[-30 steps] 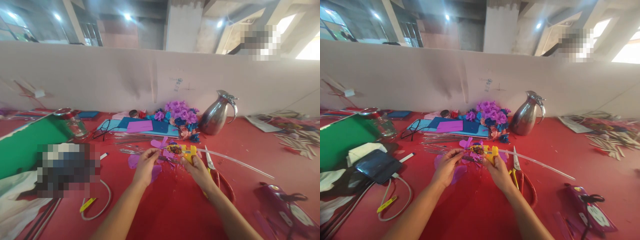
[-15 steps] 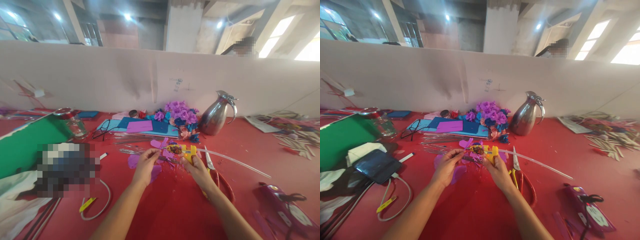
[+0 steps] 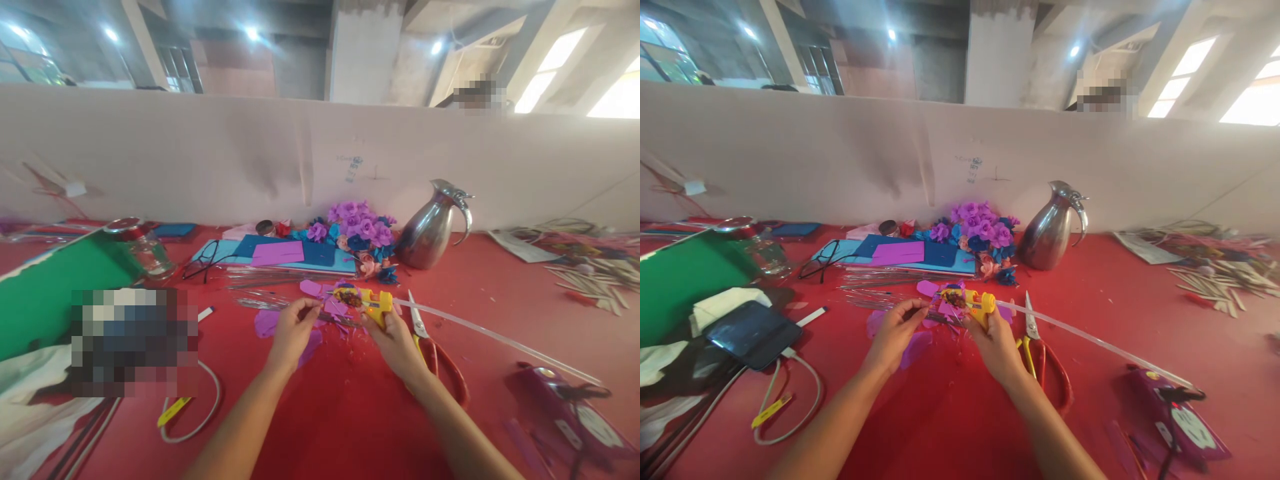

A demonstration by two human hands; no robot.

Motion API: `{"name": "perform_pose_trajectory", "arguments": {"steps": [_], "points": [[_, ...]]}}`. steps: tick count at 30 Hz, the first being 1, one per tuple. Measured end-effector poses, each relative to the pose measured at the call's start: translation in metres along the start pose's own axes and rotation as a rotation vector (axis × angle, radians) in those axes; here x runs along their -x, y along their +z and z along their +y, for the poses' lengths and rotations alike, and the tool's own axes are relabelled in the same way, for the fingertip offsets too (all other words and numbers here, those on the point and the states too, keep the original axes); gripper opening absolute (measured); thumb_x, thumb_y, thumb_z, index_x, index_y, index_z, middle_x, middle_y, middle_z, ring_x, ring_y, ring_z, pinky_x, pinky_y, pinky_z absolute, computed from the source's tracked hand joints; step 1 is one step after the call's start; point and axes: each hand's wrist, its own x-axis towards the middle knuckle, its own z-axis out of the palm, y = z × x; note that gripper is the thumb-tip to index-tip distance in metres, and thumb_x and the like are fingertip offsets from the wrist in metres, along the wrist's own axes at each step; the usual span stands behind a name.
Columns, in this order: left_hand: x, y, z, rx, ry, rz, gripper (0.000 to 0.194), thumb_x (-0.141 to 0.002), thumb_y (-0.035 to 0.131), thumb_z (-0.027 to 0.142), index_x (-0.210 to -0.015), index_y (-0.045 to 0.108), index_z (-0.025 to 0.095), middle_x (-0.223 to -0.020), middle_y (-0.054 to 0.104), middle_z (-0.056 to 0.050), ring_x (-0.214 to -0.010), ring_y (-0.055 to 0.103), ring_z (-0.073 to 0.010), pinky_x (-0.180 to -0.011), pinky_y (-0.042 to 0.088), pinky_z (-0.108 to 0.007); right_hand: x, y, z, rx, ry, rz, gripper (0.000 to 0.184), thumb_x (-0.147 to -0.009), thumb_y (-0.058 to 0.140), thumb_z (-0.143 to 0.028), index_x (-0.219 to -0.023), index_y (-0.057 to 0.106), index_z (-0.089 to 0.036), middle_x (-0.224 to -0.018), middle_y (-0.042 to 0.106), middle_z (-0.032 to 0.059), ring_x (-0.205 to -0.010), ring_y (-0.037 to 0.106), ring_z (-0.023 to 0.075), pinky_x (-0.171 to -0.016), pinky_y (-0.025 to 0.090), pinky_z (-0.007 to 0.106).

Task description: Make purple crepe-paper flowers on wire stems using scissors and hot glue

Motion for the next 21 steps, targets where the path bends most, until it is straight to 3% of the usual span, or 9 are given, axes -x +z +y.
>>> {"name": "perform_pose_trajectory", "arguments": {"steps": [3,7,14,18,21], "points": [[-0.001,-0.002,-0.001,-0.046,0.041,-0.002,0.014,-0.064,0.068,0.03,-0.07,0.068,0.017,-0.069,0.065,-0.001,-0.069,0.056,-0.0155,-0.067,0.041,-0.025,0.0,-0.001,0.002,-0.038,-0.039,0.031,0.033,-0.084,0.053,-0.046,-0.097,0.058,-0.016,-0.081,0.063,0.0035,-0.07,0.054,0.017,-0.063,0.043,0.025],[-0.002,-0.004,0.0,-0.054,0.037,0.001,0.015,-0.065,0.067,0.03,-0.071,0.068,0.017,-0.068,0.065,-0.001,-0.068,0.055,-0.0153,-0.066,0.04,-0.024,0.0,-0.002,0.005,-0.042,-0.047,-0.018,0.033,-0.084,0.052,-0.047,-0.092,0.058,-0.016,-0.077,0.062,0.0031,-0.07,0.055,0.0175,-0.064,0.044,0.026],[0.002,-0.001,0.0,-0.011,-0.003,-0.004,0.016,-0.064,0.069,0.03,-0.072,0.069,0.016,-0.069,0.066,-0.002,-0.067,0.055,-0.0149,-0.065,0.04,-0.024,0.0,-0.002,0.004,0.106,-0.02,-0.078,0.033,-0.083,0.053,-0.046,-0.097,0.061,-0.016,-0.08,0.066,0.0037,-0.07,0.058,0.0195,-0.065,0.044,0.028],[0.003,0.001,0.0,0.003,-0.007,-0.007,0.015,-0.063,0.07,0.029,-0.07,0.069,0.016,-0.067,0.065,-0.001,-0.065,0.054,-0.0142,-0.063,0.039,-0.024,-0.001,-0.001,0.008,0.145,-0.033,0.025,0.032,-0.081,0.055,-0.046,-0.095,0.06,-0.018,-0.078,0.066,0.0045,-0.071,0.059,0.0214,-0.066,0.044,0.03],[0.002,-0.001,0.002,0.034,-0.027,0.005,0.012,-0.063,0.07,0.026,-0.07,0.067,0.017,-0.065,0.062,0.001,-0.062,0.051,-0.0121,-0.061,0.037,-0.022,-0.001,0.0,0.014,0.018,-0.075,0.156,0.031,-0.082,0.056,-0.046,-0.097,0.057,-0.018,-0.082,0.065,0.0053,-0.075,0.057,0.0204,-0.067,0.044,0.029]]}}
